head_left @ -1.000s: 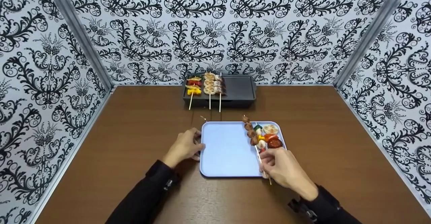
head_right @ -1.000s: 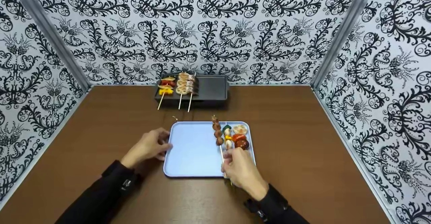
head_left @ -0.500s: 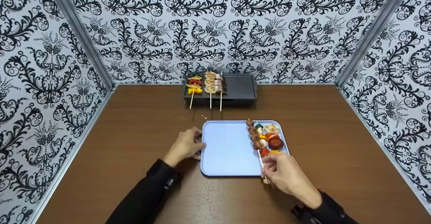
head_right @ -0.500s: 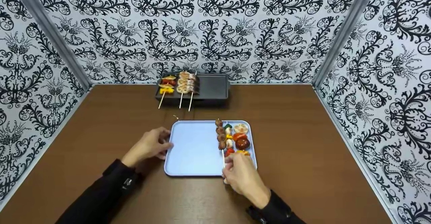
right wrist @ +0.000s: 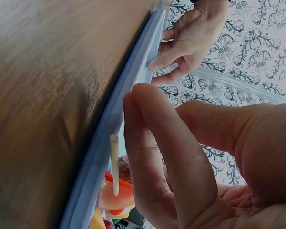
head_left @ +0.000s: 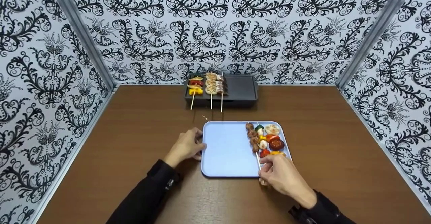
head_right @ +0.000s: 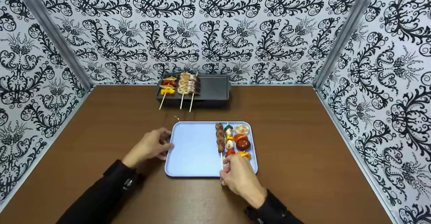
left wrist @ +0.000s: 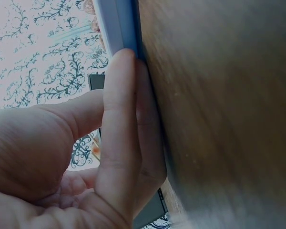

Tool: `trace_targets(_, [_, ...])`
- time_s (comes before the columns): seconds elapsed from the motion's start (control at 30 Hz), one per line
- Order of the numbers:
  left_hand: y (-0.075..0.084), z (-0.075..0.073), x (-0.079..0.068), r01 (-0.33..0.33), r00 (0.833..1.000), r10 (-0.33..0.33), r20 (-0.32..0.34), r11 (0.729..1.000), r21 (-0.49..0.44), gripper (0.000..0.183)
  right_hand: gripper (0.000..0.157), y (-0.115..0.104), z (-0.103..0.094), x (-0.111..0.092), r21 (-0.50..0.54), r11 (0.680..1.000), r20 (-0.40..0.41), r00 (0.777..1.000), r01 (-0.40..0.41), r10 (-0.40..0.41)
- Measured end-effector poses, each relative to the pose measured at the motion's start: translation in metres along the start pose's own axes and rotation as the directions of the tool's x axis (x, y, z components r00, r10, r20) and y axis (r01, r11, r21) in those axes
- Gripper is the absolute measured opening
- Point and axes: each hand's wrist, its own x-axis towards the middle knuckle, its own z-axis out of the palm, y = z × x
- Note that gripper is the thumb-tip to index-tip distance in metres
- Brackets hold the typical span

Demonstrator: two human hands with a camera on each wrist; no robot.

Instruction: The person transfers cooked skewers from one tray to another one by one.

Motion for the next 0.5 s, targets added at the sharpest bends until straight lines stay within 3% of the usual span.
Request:
trace_targets(0.17, [-0.0006, -0.0004, 0.0014, 0.004, 1.0, -0.004, 0.002, 1.0, 0.0, 0.05, 0.031, 0.0017, 0.001, 0.0026, 0.028, 0.999, 0.04, 0.999, -0.018, 0.017])
trace_targets(0.5, [-0.0011, 0.001, 0.0007, -0.004, 1.0, 0.004, 0.005, 0.999, -0.032, 0.046, 0.018, 0.0052, 0.0063, 0.0052, -0.021, 0.999, -0.005, 0.999, 0.044, -0.044])
